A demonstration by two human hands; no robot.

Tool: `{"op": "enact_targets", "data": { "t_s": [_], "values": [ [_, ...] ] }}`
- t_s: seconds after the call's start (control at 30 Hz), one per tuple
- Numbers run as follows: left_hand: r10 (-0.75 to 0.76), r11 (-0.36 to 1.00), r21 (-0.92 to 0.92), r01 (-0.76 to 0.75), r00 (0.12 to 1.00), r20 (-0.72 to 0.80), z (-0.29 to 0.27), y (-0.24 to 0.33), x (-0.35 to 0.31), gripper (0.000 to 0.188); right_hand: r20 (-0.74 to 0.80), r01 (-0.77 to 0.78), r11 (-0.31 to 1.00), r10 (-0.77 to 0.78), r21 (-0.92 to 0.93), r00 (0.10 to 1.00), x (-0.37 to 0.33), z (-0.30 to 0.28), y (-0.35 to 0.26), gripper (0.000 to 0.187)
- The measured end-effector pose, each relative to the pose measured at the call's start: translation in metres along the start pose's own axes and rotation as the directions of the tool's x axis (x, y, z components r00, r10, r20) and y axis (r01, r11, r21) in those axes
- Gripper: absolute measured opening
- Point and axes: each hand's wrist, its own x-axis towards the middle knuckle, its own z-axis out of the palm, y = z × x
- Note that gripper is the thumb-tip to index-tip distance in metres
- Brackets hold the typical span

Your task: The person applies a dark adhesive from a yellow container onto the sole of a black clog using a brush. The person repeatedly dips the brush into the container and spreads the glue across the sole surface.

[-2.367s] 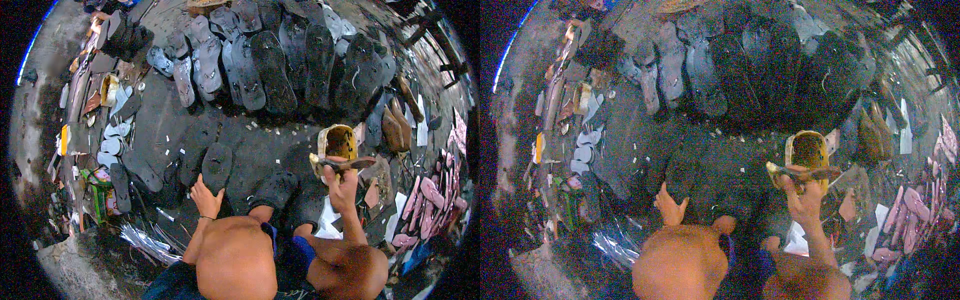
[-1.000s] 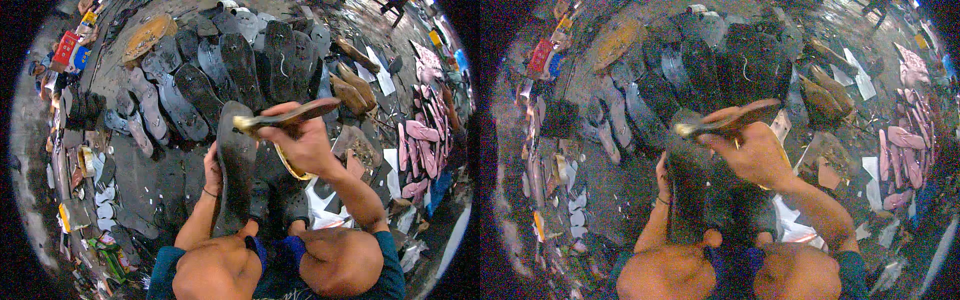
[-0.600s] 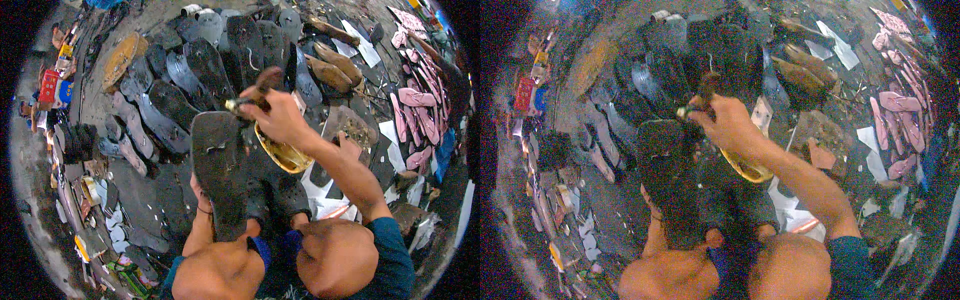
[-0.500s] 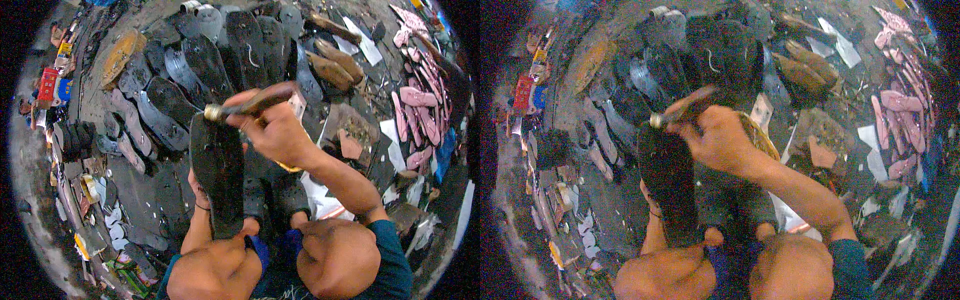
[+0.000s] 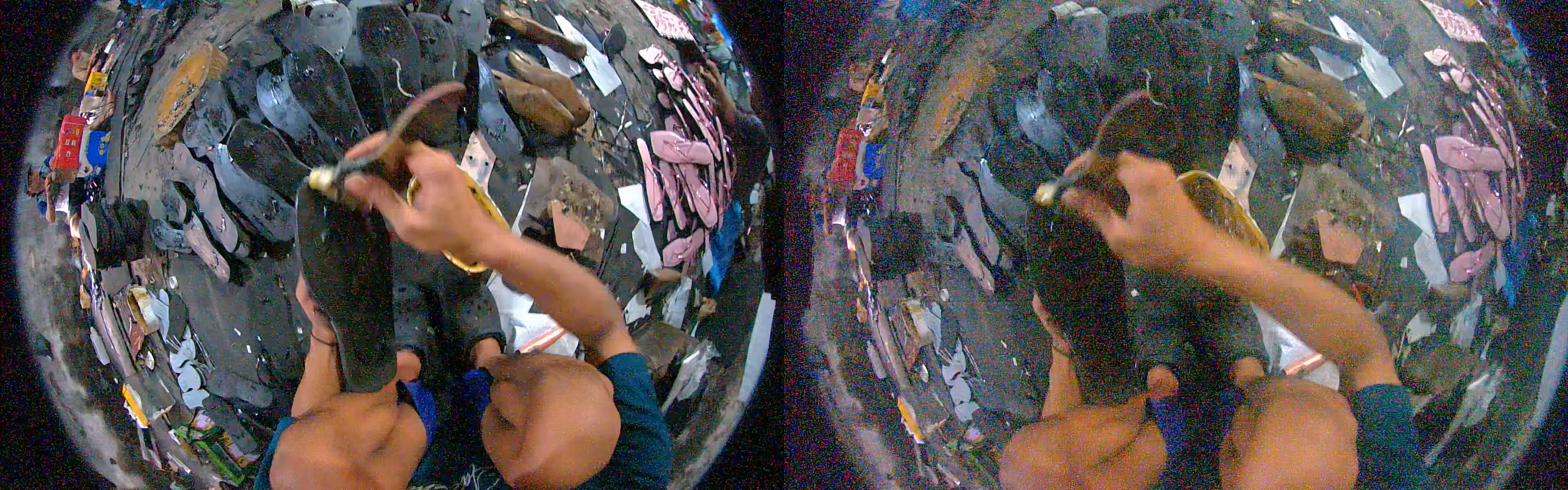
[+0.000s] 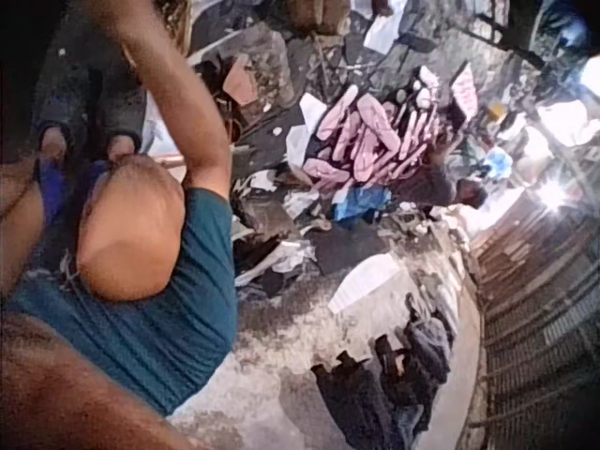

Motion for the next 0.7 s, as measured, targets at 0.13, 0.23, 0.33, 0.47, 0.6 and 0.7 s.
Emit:
{"op": "enact_targets", "data": {
  "t_s": [0.13,0.23,0.33,0.47,0.6,0.7],
  "values": [
    [0.064,0.994,0.097,-0.054,0.992,-0.105,-0.006,0.004,-0.002,0.070,-0.082,-0.012,0.999,0.009,-0.037,0.997,0.019,-0.013,0.022,0.020],
    [0.447,0.707,0.669,-0.230,0.878,-0.171,-0.068,0.010,0.003,0.064,0.197,0.003,0.994,0.019,-0.108,0.980,-0.042,0.011,0.017,0.017],
    [0.641,0.644,0.688,-0.334,0.727,-0.246,-0.188,0.028,-0.019,0.053,0.500,-0.346,0.923,0.223,0.167,0.837,-0.108,0.026,-0.014,0.019],
    [0.284,0.925,0.361,-0.119,0.847,-0.449,-0.123,0.015,-0.063,0.052,0.104,-0.326,0.941,0.334,-0.085,0.937,-0.088,-0.014,0.004,0.025],
    [-0.120,0.958,-0.271,0.093,0.989,-0.086,-0.105,-0.007,-0.107,0.057,-0.123,-0.446,0.676,0.471,-0.586,0.874,-0.091,-0.042,0.087,0.025],
    [0.018,0.896,0.439,0.067,0.982,-0.187,-0.087,-0.005,-0.109,0.064,-0.129,-0.335,0.784,0.316,-0.523,0.940,-0.099,-0.043,0.086,0.024]
  ]
}}
